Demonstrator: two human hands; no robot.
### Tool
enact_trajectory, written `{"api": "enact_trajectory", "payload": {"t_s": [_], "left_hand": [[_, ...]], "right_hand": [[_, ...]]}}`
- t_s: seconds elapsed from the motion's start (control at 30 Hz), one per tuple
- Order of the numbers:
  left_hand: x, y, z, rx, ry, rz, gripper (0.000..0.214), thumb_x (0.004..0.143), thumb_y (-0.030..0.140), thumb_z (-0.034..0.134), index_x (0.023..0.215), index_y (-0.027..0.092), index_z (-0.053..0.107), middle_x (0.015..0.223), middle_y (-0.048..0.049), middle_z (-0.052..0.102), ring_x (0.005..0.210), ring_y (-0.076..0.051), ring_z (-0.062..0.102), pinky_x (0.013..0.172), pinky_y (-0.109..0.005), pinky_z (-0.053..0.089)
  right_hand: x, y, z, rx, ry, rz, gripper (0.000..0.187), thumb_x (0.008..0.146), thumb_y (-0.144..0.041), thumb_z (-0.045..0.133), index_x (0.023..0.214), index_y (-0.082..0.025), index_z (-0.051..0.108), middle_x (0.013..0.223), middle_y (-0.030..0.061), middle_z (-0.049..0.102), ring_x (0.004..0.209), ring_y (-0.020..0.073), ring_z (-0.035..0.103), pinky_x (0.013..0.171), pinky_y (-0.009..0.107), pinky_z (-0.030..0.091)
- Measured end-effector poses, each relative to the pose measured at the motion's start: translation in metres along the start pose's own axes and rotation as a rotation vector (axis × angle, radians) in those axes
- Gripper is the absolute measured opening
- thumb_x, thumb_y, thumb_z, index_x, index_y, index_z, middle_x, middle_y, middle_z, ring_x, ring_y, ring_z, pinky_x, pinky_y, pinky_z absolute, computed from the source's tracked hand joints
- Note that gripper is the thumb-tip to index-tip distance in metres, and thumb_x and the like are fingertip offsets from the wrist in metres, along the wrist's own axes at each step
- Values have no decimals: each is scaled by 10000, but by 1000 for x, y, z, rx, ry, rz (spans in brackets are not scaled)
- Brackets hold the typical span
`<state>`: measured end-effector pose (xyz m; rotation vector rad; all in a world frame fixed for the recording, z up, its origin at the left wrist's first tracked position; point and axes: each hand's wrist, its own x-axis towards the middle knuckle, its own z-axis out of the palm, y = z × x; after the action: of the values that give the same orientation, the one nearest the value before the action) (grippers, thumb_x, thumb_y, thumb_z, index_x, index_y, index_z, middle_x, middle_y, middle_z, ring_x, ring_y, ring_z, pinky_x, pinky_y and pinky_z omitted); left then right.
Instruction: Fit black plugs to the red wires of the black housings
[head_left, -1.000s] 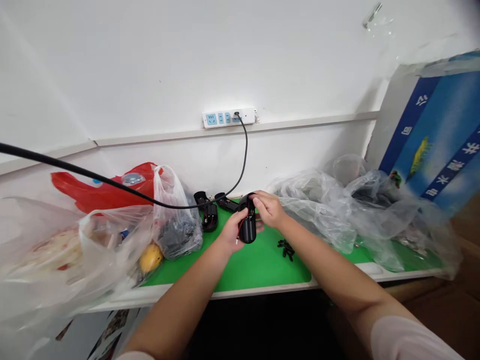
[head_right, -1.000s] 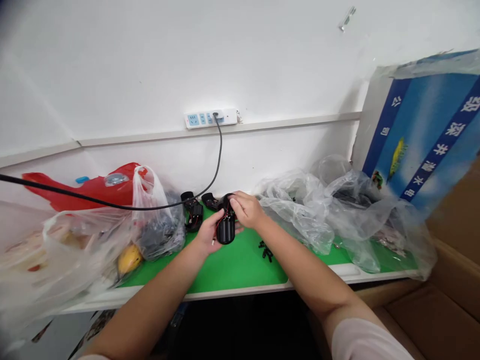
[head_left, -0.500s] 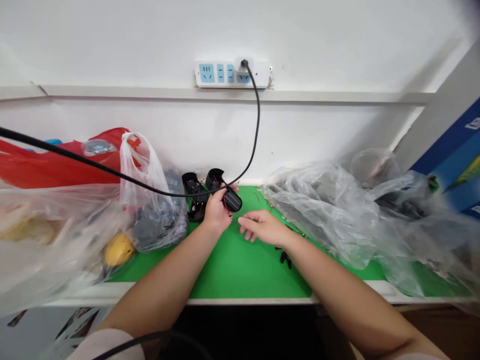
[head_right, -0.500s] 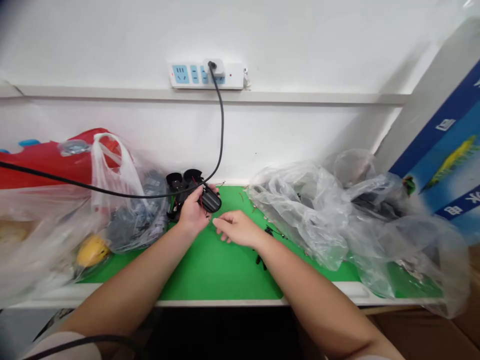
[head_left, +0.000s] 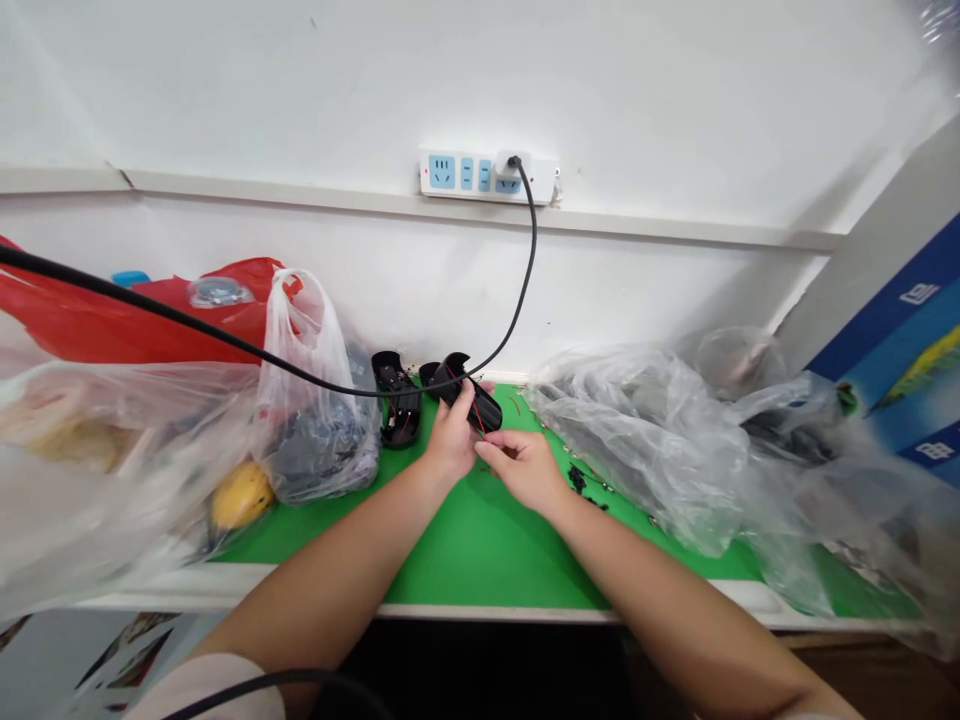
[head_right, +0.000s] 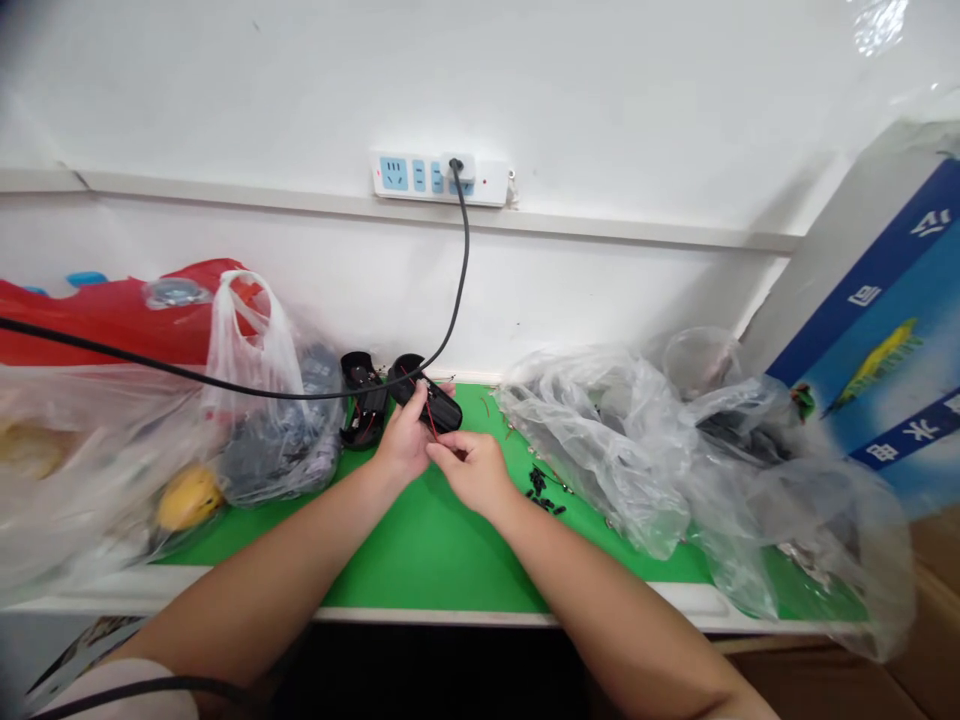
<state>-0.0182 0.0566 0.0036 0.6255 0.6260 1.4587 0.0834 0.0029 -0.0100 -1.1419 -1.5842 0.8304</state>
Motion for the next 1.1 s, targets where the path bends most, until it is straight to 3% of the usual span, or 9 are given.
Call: {"api": "enact_trajectory", "payload": {"t_s": [0.2,0.43,0.7,1.1], "left_hand": [[6,6,-1,-63,28,-23,381,730,440,725,949,173,564,859,-61,683,794,-182,656,701,-299,501],[1,13,2,-57,13,-169,320,811,447,635,938,163,560,848,-69,660,719,-201,664,647,-343,536],[-2,16,1,-24,-26,-164,293,699,264,740,904,138,572,785,-47,634,687,-196,650,633,-372,562],[-6,22,2,169,-50,-2,299,622,222,747,851,105,595,806,-70,660,689,-224,665,612,-391,565]], "right_hand": [[6,0,-18,-136,144,-222,138,803,-304,626,751,-203,704,657,22,584,615,154,524,573,274,402],[10,3,-25,-201,149,-237,147,787,-266,639,667,-197,688,595,11,557,555,137,496,528,264,367],[7,-1,-24,-313,178,-272,193,760,-205,617,571,-165,608,533,-10,529,529,105,474,533,230,343],[4,-7,-32,-481,-70,-201,172,770,-303,646,678,-158,645,635,6,576,549,98,470,542,233,333]]}}
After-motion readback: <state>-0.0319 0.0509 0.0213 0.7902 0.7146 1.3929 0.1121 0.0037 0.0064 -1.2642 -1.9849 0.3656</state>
